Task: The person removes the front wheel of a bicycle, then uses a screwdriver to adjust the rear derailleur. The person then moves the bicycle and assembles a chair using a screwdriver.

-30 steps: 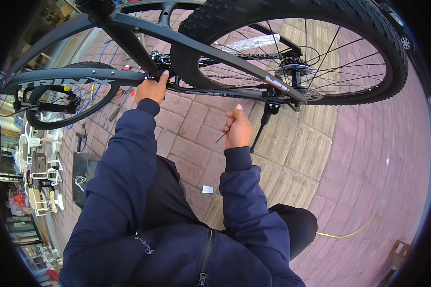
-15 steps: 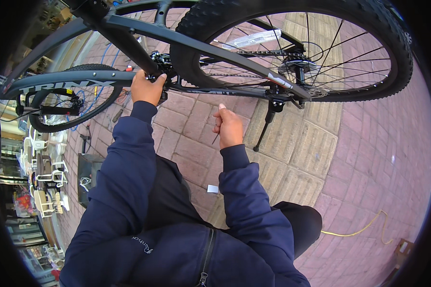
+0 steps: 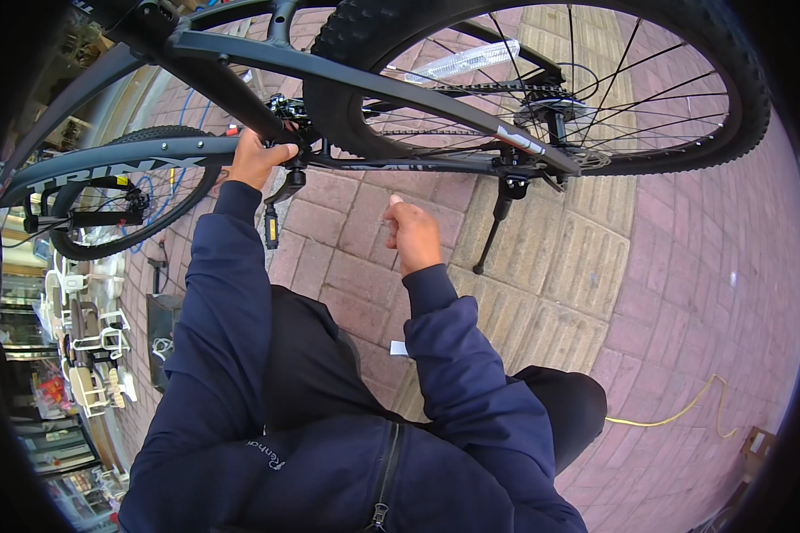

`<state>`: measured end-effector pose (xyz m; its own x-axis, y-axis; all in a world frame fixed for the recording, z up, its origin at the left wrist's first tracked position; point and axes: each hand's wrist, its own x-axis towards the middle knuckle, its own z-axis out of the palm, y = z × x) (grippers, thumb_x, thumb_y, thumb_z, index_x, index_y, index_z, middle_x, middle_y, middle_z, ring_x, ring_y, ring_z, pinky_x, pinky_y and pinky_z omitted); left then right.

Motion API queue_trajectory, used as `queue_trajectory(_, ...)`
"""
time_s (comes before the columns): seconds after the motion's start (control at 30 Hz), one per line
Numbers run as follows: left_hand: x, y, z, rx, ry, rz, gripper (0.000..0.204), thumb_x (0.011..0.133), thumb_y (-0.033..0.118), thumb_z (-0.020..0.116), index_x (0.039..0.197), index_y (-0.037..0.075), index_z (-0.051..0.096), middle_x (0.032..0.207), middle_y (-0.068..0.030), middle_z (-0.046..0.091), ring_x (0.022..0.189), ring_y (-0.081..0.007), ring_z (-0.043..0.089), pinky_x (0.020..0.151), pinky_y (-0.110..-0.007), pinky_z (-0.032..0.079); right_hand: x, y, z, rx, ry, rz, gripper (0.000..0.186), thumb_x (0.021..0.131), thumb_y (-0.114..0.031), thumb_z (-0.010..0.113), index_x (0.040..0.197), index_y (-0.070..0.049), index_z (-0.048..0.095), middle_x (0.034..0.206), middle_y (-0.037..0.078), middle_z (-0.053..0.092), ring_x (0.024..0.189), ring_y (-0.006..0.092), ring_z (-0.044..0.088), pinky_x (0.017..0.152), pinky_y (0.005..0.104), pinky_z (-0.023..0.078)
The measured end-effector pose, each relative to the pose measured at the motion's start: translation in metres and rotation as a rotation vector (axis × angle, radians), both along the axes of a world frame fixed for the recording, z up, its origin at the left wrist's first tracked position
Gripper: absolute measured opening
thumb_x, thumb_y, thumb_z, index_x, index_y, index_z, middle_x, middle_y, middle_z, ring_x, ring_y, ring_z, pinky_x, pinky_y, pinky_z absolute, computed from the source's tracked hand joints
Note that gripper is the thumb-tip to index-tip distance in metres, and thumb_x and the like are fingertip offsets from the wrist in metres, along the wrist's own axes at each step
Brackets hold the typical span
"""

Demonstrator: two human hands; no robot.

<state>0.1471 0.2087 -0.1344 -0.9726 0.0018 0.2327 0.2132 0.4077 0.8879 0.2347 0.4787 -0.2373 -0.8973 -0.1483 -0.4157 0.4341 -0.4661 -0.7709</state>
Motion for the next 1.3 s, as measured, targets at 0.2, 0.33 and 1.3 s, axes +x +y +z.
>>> queue_trajectory(0.2, 0.001, 0.003, -0.003, 0.066, -0.001, 0.023, 0.043, 0.071, 0.003, 0.074, 0.111, 0.001, 0.060, 0.106, -0.0091, 0.067, 0.100, -0.0186, 0.062, 0.093, -0.033, 0.048, -0.001, 0.000, -0.001, -0.011, -0.010, -0.006, 0.034, 0.099, -0.034, 0.060, 0.082, -0.004, 0.062, 0.064, 0.000, 0.048, 0.052, 0.0128, 0.046, 0.054, 0.0313, 0.044)
queue_trajectory(0.33, 0.001, 0.005, -0.003, -0.002, 0.068, 0.044, 0.043, 0.072, 0.003, 0.073, 0.112, 0.001, 0.058, 0.105, -0.0091, 0.068, 0.101, -0.0189, 0.062, 0.095, -0.033, 0.047, -0.001, 0.003, -0.002, -0.017, -0.004, -0.021, 0.034, 0.099, -0.033, 0.060, 0.082, -0.003, 0.062, 0.064, 0.000, 0.048, 0.052, 0.0127, 0.046, 0.054, 0.0312, 0.044)
queue_trajectory(1.3, 0.003, 0.010, 0.004, -0.217, 0.128, 0.128, 0.043, 0.073, -0.002, 0.073, 0.113, 0.001, 0.055, 0.109, -0.0098, 0.068, 0.101, -0.0187, 0.063, 0.094, -0.033, 0.048, -0.003, -0.002, -0.012, 0.019, -0.037, 0.002, 0.035, 0.099, -0.034, 0.060, 0.082, -0.004, 0.063, 0.064, -0.001, 0.047, 0.052, 0.0121, 0.046, 0.052, 0.0300, 0.044)
